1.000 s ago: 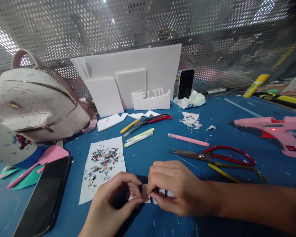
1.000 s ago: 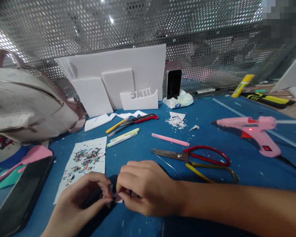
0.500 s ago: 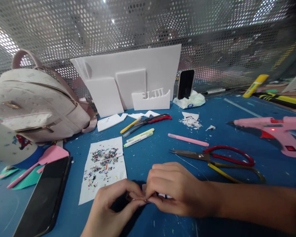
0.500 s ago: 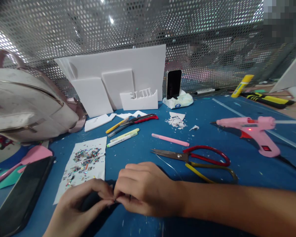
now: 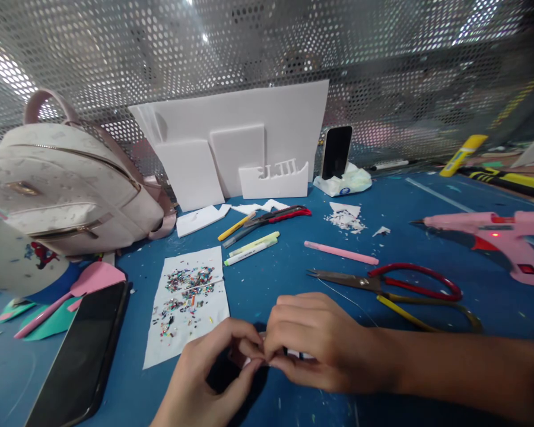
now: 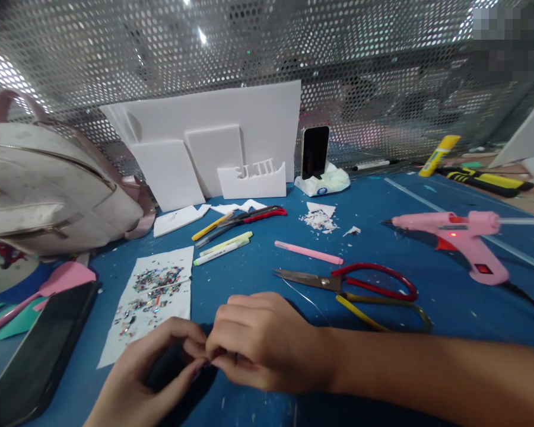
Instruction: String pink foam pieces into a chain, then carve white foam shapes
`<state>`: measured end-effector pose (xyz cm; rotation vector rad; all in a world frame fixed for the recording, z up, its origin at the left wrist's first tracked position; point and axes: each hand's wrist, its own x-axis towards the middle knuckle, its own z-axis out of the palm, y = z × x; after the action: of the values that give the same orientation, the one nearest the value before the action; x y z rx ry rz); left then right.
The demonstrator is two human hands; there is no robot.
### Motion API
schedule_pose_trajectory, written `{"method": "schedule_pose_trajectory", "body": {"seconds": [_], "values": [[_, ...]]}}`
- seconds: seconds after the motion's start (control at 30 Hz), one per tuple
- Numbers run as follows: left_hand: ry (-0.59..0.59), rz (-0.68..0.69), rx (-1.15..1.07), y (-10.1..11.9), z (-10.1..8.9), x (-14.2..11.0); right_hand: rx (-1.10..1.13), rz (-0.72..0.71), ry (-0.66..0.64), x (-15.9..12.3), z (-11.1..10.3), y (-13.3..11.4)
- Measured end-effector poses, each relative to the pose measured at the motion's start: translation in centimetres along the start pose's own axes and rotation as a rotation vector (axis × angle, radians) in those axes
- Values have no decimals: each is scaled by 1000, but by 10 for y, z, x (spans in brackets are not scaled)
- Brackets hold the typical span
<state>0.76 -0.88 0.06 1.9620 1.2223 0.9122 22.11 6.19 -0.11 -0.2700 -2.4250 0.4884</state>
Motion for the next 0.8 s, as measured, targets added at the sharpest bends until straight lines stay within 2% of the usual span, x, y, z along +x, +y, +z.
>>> {"method": "schedule_pose_trajectory", "body": {"seconds": [0.33, 0.53, 0.8], "values": [[30, 104, 14, 4, 0, -3, 142, 116, -13, -2, 0, 1], [65, 58, 9, 2, 0, -1, 162, 161, 25, -1, 2, 2], [64, 42, -19, 1, -1, -1, 180, 152, 5, 0, 1, 2]]}}
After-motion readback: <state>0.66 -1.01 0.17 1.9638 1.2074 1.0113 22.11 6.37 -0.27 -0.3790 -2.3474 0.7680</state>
